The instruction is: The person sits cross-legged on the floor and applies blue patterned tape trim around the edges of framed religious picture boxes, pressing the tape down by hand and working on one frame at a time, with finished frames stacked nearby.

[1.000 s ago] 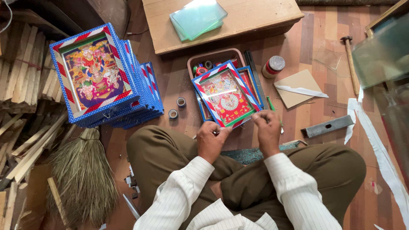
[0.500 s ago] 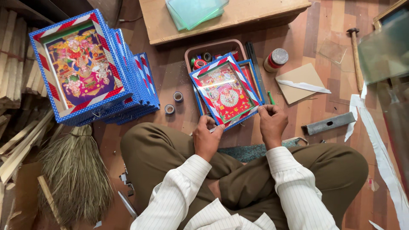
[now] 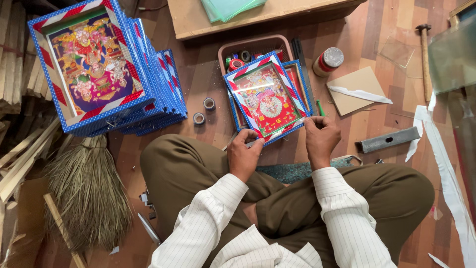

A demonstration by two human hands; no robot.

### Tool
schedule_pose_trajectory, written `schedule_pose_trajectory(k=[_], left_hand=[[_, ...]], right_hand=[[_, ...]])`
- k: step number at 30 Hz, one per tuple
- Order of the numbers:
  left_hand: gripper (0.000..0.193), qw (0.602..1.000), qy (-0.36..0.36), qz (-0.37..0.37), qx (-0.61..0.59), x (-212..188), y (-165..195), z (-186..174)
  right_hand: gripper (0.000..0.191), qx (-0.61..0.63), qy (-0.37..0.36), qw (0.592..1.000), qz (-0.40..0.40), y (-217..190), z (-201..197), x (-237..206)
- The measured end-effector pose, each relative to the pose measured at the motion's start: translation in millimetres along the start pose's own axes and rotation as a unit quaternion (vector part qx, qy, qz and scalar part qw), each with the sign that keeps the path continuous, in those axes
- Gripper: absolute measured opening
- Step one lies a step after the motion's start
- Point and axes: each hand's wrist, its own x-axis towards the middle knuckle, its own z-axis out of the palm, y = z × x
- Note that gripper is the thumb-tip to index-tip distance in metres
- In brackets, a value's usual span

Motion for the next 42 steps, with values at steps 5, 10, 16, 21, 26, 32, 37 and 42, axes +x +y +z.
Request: schedule_pose_trajectory(k=[5,10,16,21,26,32,37,42], left_hand=[[0.017,1.0,-0.008,-0.003,-0.014,1.0,-2.2,-0.3],[0.027,0.998,-0.03,-0.061,0.009,3.2,-5.2,-0.5],[0.024,0.998,-0.026,-0.044,-0.046,7.6,-12.8,3.6],[0.023,0.999,-0.025,-0.029,-0.029,6.8,-18.0,4.3],[0.022,0.999,-0.02,-0.024,-0.03,7.3,-18.5,4.8],[0.022,0.999,-0.018,-0.029,-0.015,8.0,-22.3,5.9],[0.032,0.998,-0.016,-0.055,-0.036,12.7,-27.0,7.3],[0.041,0.992,-0.027,-0.095,-0.078,15.1,-29.4,8.8]], right_hand=[[0.031,0.206,-0.03,0.977,0.046,11.7,2.9,12.5],[0.022,0.27,-0.072,0.942,0.185,13.8,3.4,17.0],[0.021,0.238,-0.068,0.959,0.138,8.7,3.3,13.0],[0.021,0.234,-0.069,0.962,0.123,6.8,2.5,11.4],[0.02,0.24,-0.07,0.961,0.119,6.1,2.3,11.2],[0.02,0.223,-0.068,0.966,0.115,6.5,3.6,10.5],[0.021,0.256,-0.051,0.955,0.144,12.6,8.2,11.2],[0.045,0.292,-0.009,0.934,0.205,13.0,21.8,-7.5]])
